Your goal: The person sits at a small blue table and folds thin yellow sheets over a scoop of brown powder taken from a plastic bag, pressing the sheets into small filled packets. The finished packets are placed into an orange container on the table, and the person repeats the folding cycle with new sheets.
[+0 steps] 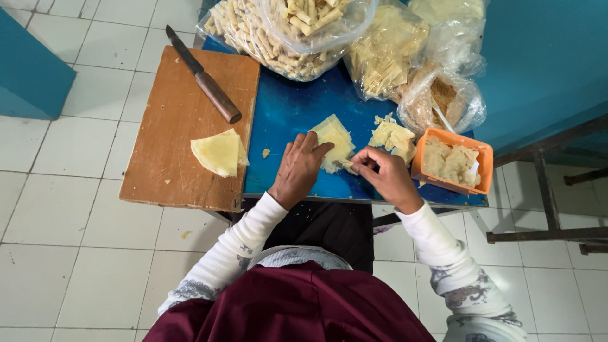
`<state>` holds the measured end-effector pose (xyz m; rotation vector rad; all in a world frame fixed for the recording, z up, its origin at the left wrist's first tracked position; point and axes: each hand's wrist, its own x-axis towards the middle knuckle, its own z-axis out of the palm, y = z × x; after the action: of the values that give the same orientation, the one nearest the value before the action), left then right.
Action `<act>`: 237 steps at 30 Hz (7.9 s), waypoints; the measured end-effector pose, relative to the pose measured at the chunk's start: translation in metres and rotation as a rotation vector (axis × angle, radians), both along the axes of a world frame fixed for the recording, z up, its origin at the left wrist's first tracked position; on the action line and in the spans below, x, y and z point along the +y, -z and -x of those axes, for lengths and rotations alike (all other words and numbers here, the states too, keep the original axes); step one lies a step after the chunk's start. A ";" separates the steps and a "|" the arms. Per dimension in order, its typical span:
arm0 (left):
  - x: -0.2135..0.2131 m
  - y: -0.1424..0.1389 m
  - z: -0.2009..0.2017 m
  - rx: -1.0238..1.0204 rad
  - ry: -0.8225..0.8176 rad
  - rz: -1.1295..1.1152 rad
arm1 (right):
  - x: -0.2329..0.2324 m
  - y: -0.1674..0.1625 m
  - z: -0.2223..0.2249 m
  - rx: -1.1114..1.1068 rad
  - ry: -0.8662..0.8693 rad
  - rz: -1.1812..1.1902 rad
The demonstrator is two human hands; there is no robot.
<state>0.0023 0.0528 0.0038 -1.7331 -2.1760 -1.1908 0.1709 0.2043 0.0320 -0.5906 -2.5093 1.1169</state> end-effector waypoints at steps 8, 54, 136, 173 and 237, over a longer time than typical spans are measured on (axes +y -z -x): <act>-0.013 -0.013 -0.009 0.003 0.007 -0.103 | 0.013 -0.008 -0.013 -0.128 -0.264 -0.226; 0.001 -0.006 -0.036 -0.005 0.321 -0.087 | -0.052 0.012 -0.030 0.100 0.254 -0.414; 0.018 -0.007 -0.032 -0.001 0.097 -0.097 | -0.042 0.013 -0.019 0.174 0.228 -0.720; -0.002 0.012 -0.050 -1.373 0.526 -0.183 | -0.002 0.006 -0.091 0.015 0.637 -0.754; -0.027 0.004 -0.047 -1.426 0.582 -0.437 | -0.085 -0.019 -0.024 0.431 0.186 -0.659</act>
<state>0.0497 0.0262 -0.0002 -1.4114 -1.3571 -3.4704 0.1951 0.1189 0.0505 -0.3355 -2.1926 0.2649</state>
